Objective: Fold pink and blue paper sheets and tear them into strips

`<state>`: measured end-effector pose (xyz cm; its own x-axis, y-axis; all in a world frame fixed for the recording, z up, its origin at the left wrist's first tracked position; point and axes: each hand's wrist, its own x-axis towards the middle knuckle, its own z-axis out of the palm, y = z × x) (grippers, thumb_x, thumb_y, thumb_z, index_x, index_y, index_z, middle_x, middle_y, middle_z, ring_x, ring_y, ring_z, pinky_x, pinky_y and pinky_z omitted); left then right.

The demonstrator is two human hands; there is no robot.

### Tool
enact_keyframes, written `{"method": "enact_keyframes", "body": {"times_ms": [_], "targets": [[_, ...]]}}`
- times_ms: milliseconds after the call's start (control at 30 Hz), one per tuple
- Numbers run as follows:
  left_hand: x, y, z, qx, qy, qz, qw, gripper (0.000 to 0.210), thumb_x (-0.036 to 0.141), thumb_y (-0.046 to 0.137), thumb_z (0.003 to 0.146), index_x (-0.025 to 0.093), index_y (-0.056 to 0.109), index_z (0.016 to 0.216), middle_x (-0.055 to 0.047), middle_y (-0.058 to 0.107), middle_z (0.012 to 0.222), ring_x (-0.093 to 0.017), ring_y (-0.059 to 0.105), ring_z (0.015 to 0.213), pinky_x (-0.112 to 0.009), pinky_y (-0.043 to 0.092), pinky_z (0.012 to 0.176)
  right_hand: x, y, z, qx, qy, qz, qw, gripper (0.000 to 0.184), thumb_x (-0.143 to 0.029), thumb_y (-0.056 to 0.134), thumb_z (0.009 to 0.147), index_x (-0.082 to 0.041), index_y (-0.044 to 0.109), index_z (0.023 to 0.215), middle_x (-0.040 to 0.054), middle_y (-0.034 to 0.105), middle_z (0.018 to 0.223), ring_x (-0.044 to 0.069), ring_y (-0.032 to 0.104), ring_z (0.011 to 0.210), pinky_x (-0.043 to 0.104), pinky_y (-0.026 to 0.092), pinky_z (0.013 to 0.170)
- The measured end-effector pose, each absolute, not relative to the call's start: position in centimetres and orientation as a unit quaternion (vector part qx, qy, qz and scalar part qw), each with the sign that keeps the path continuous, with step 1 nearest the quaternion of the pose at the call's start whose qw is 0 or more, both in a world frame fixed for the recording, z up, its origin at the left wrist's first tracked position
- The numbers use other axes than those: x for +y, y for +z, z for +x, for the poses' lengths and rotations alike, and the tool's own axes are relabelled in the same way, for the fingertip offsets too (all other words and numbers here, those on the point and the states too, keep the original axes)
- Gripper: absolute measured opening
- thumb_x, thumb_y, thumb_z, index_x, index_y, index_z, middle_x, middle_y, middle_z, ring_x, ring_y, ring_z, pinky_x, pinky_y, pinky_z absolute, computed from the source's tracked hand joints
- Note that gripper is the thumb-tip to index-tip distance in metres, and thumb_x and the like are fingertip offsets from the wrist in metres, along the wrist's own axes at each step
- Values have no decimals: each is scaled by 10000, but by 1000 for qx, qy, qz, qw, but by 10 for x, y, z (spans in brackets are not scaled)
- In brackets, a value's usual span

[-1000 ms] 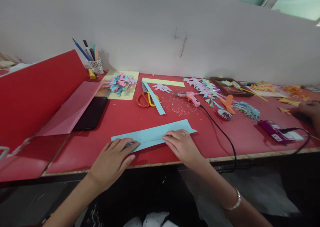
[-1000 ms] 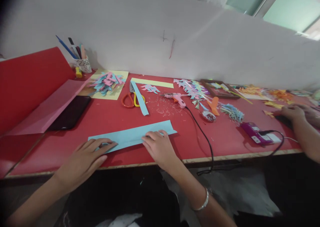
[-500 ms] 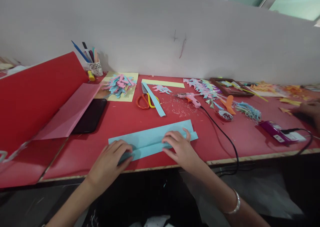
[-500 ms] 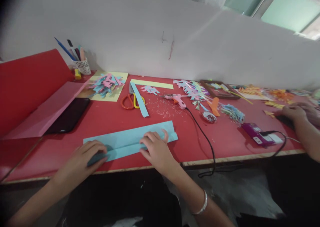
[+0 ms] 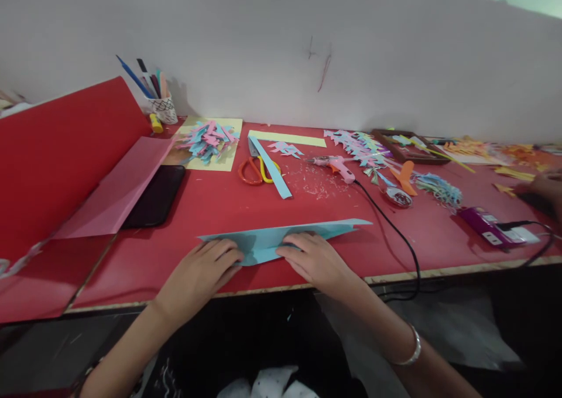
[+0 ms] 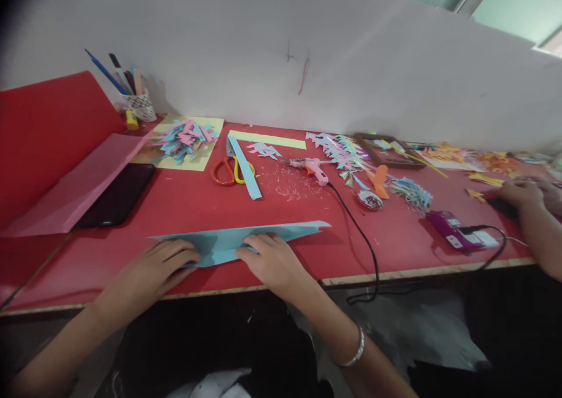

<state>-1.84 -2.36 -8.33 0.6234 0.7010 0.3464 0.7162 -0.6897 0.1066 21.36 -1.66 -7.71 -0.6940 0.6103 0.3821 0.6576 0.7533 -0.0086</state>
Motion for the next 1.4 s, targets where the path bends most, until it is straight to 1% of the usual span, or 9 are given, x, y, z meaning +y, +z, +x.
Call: {"method": "enact_keyframes", "body": {"times_ms": [200, 367, 467, 533, 667, 767, 933, 1067, 1400], "targets": [[-24, -87, -28, -405, -252, -876, -68, 297, 310, 332, 859, 201, 588, 752, -23, 627, 778, -129, 597, 706, -248, 481, 640, -10, -71, 214, -929, 16, -339, 147, 210, -184, 391, 865, -180, 595, 816, 36, 609, 836, 134, 526, 765, 252, 363, 666], [-28, -88, -32, -423, -297, -852, -85, 321, 326, 353, 853, 197, 606, 702, -25, 633, 752, -119, 606, 686, -230, 494, 637, -11, -63, 206, -930, 0, -350, 113, 165, -152, 434, 837, -165, 587, 775, 24, 600, 803, 142, 517, 758, 274, 334, 685], [-30, -91, -32, -426, -317, -842, -88, 324, 340, 361, 850, 196, 610, 701, -25, 637, 746, -118, 610, 680, -223, 499, 629, -14, -61, 195, -934, -14, -348, 80, 116, -218, 480, 820, -174, 585, 795, 28, 588, 819, 150, 502, 749, 274, 323, 656], [-31, -92, -32, -432, -321, -838, -89, 329, 357, 363, 847, 198, 613, 704, -25, 641, 752, -122, 614, 694, -223, 502, 629, -14, -61, 187, -940, -16, -334, 63, 120, -250, 486, 820, -181, 584, 807, 24, 585, 832, 145, 499, 745, 265, 319, 638], [-31, -91, -35, -449, -321, -830, -85, 339, 369, 370, 839, 195, 610, 674, -23, 631, 703, -129, 608, 673, -227, 499, 602, -8, -61, 178, -943, -21, -330, 34, 144, -224, 462, 838, -194, 585, 770, -1, 577, 758, 123, 501, 678, 254, 310, 595], [-30, -89, -36, -462, -309, -827, -88, 351, 360, 356, 841, 196, 596, 644, -16, 622, 674, -127, 597, 643, -233, 487, 589, -2, -62, 176, -944, -22, -327, 27, 133, -210, 474, 832, -190, 590, 767, -3, 576, 741, 120, 505, 668, 253, 311, 591], [-28, -87, -34, -481, -270, -830, -86, 355, 347, 333, 845, 191, 571, 633, -9, 594, 642, -124, 570, 604, -230, 449, 557, 5, -64, 173, -946, -15, -322, 31, 178, -259, 471, 836, -169, 591, 739, 16, 572, 730, 125, 505, 678, 252, 304, 589], [-25, -88, -34, -506, -232, -826, -86, 318, 348, 349, 834, 191, 548, 641, 3, 573, 634, -106, 537, 551, -210, 407, 513, 11, -64, 175, -952, -20, -305, 18, 213, -304, 473, 833, -162, 585, 719, 15, 552, 681, 123, 489, 639, 250, 281, 563], [-22, -89, -38, -512, -211, -814, -175, 359, 432, 319, 837, 199, 533, 667, -2, 570, 618, -131, 521, 557, -245, 421, 526, 16, -70, 189, -946, -19, -321, 32, 271, -329, 454, 839, -169, 574, 656, -1, 525, 623, 109, 443, 566, 253, 224, 519]]}}
